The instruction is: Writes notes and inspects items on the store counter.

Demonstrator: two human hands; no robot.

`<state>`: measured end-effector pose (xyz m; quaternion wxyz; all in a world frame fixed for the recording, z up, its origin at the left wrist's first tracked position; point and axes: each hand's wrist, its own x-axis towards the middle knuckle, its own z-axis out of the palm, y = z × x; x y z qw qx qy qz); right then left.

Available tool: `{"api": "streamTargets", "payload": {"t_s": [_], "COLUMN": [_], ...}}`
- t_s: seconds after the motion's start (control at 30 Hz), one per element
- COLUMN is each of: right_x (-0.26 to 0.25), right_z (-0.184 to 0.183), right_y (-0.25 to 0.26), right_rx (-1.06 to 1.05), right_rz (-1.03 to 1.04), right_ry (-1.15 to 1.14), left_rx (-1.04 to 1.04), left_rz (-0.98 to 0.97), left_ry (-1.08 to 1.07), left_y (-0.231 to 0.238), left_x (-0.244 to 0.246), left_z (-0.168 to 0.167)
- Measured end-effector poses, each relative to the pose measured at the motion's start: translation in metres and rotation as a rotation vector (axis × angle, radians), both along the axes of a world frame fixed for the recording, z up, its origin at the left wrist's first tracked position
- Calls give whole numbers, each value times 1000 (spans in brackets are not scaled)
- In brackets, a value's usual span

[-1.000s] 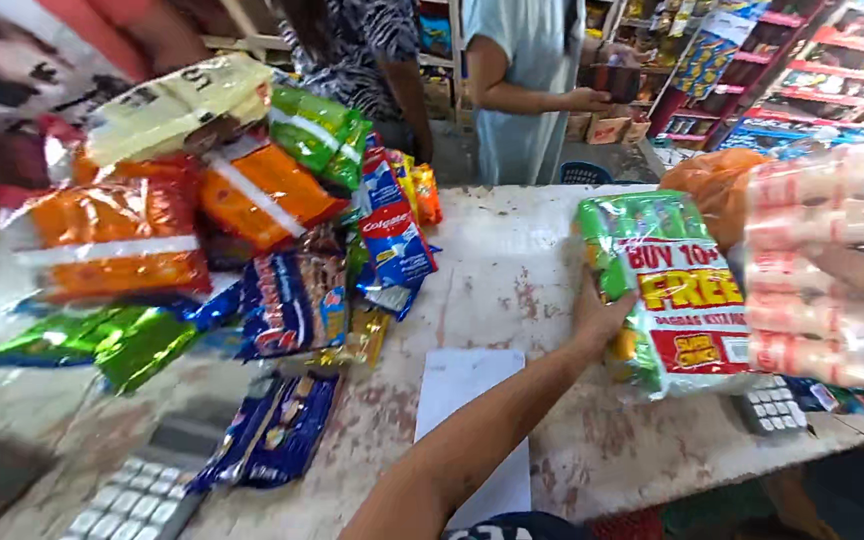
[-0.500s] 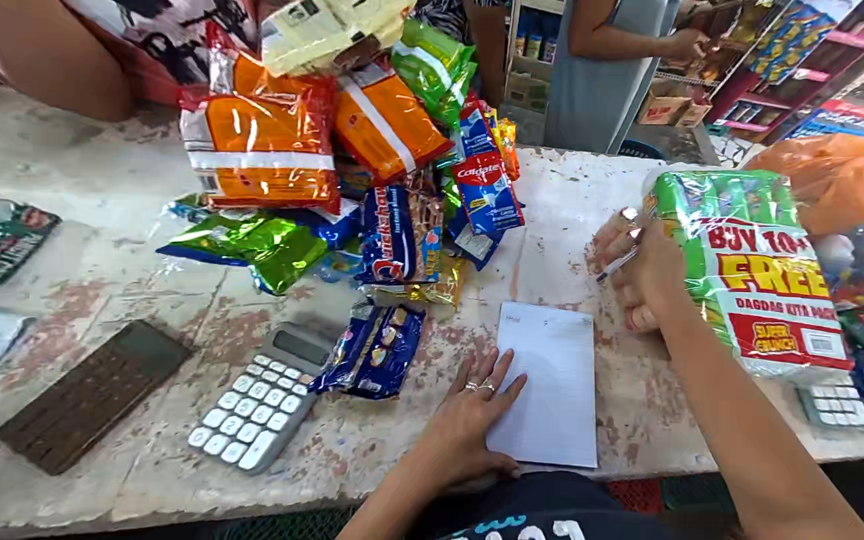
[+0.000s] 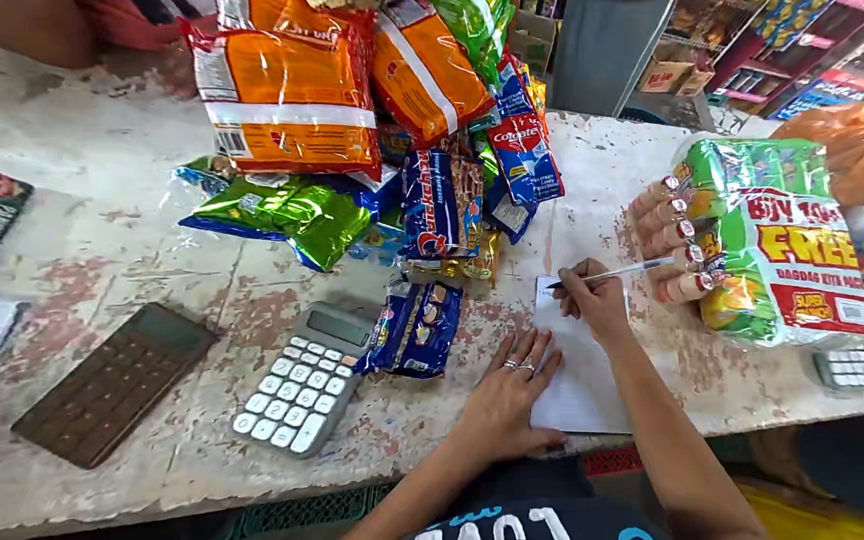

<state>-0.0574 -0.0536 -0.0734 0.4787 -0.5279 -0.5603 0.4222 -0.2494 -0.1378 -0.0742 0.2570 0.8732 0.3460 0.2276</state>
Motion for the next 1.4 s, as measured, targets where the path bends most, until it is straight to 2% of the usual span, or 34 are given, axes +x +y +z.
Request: {"api": "streamTargets", "payload": {"t_s": [0.07, 0.17, 0.27, 0.57, 0.77, 1.07, 1.4], "right_x": [-3, -7, -11, -16, -8, -11, -10], "right_z": [-10, -20, -21, -25, -20, -22, -21], "right_y": [1, -1, -2, -3, -3, -4, -2], "right_rx": [52, 237, 306, 375, 280, 325, 346], "right_rz": [-36, -75, -79, -107, -131, -75, -103], "right_ry": [8, -106, -178, -328, -164, -258, -302], "left_rx": [11, 18, 2, -14, -13, 8, 7], "left_rz": [-5, -19, -35, -54, -62, -67, -71], "left_ry": [12, 43, 59, 42, 46, 43, 26], "left_y": [0, 1, 2, 5, 6, 7, 9], "left_x": [-1, 0, -1, 0, -2, -3, -3], "left_z": [-1, -2, -1, 0, -2, -3, -1]}}
